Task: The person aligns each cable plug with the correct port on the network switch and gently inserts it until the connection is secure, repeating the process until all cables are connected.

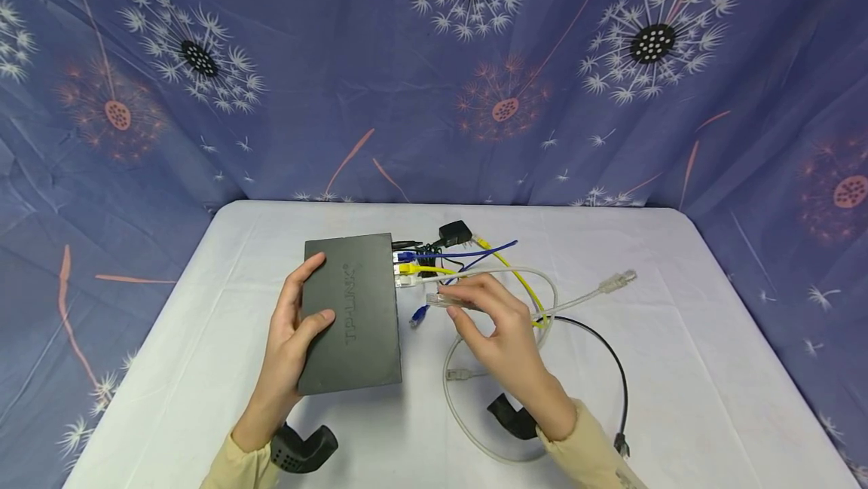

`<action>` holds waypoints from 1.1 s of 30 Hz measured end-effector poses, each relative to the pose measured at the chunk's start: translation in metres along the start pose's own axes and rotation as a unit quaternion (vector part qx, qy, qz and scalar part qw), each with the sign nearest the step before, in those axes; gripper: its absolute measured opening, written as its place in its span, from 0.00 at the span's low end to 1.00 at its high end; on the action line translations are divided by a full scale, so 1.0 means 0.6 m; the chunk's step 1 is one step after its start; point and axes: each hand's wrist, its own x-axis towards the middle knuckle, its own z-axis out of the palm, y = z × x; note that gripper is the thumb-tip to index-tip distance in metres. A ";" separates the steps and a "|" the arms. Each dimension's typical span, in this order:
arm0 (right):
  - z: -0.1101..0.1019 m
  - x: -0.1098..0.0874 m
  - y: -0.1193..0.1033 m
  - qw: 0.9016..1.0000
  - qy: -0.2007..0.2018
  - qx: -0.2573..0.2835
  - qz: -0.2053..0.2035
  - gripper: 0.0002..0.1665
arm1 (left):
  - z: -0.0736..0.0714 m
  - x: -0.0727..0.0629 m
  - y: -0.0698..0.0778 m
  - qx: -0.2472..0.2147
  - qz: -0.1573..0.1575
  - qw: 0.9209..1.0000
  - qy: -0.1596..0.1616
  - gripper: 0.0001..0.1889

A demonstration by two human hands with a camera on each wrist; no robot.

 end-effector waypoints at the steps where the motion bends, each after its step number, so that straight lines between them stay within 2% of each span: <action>1: 0.002 0.001 0.000 1.000 0.003 -0.008 -0.003 0.21 | 0.000 0.000 0.000 -0.001 0.000 1.000 0.000 0.35; 7: 0.009 0.003 0.006 0.999 0.013 -0.024 -0.020 0.17 | 0.002 -0.002 0.001 0.001 -0.003 1.000 -0.002 0.35; 13: 0.016 0.007 0.009 0.998 0.009 -0.043 -0.046 0.06 | 0.004 -0.002 0.001 0.001 0.001 1.000 -0.005 0.35; 18: 0.023 0.010 0.013 0.994 0.006 -0.066 -0.081 0.12 | 0.006 -0.001 0.003 0.003 -0.001 1.000 -0.008 0.35; 22: 0.027 0.015 0.014 0.992 0.004 -0.070 -0.106 0.12 | 0.006 -0.001 0.004 0.001 -0.003 1.000 -0.011 0.35; 33: 0.032 0.021 0.010 0.989 0.001 -0.075 -0.126 0.11 | 0.008 0.000 0.008 -0.001 -0.006 1.000 -0.015 0.35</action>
